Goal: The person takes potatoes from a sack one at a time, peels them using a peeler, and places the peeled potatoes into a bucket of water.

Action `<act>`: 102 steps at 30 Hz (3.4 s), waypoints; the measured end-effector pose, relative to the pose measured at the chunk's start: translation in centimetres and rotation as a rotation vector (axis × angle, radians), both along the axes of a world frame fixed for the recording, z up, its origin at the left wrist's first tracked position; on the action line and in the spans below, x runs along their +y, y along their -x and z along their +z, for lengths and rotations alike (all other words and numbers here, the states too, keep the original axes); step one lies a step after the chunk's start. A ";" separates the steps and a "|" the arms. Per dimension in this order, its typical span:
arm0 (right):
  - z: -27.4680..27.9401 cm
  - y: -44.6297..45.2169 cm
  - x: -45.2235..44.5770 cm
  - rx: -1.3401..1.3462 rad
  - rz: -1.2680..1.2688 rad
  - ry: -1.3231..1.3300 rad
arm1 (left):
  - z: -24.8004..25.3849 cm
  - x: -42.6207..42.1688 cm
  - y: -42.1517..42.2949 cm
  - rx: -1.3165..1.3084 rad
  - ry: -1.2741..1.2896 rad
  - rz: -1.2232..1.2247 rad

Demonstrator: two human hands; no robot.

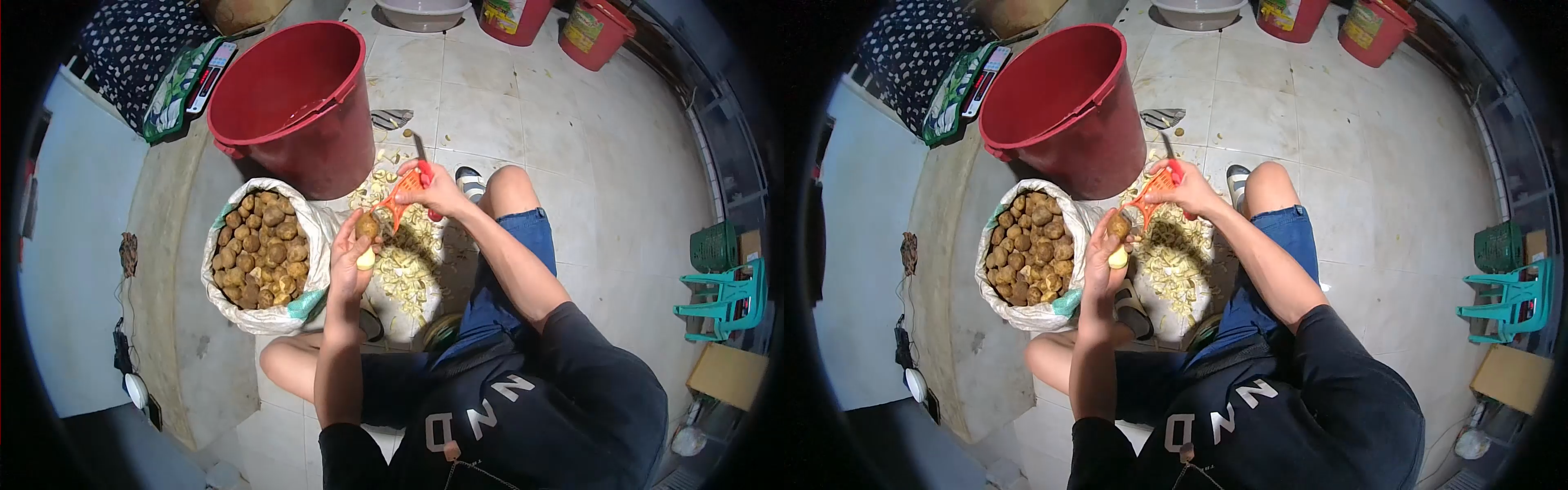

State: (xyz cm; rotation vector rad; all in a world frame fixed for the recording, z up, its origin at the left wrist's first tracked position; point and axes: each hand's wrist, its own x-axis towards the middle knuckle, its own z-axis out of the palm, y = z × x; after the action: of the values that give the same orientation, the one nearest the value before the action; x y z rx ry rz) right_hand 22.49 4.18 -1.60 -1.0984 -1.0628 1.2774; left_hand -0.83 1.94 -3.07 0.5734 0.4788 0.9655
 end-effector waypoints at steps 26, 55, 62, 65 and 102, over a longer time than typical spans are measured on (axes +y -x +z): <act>1.4 0.9 -0.5 -0.352 0.116 -0.245 | 0.5 -1.0 0.3 0.005 -0.129 -0.039; 2.4 0.8 -0.5 -0.295 0.107 -0.156 | 1.1 -1.4 -0.3 -0.037 -0.084 0.001; 2.7 1.0 -0.7 -0.267 0.129 -0.153 | 1.0 -1.5 -0.3 -0.009 -0.075 -0.005; 0.2 -0.9 0.6 -0.178 -0.029 -0.016 | 0.3 -1.4 -0.1 -0.047 -0.079 -0.024; 1.9 0.7 0.2 -0.216 0.061 -0.099 | 1.7 -1.5 -0.4 -0.014 -0.030 -0.001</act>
State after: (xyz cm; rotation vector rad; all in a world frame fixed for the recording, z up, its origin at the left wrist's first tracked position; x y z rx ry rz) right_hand 21.83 4.35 0.35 -1.1544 -1.3157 1.1593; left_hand -0.46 0.46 -1.33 0.5939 0.4519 0.9763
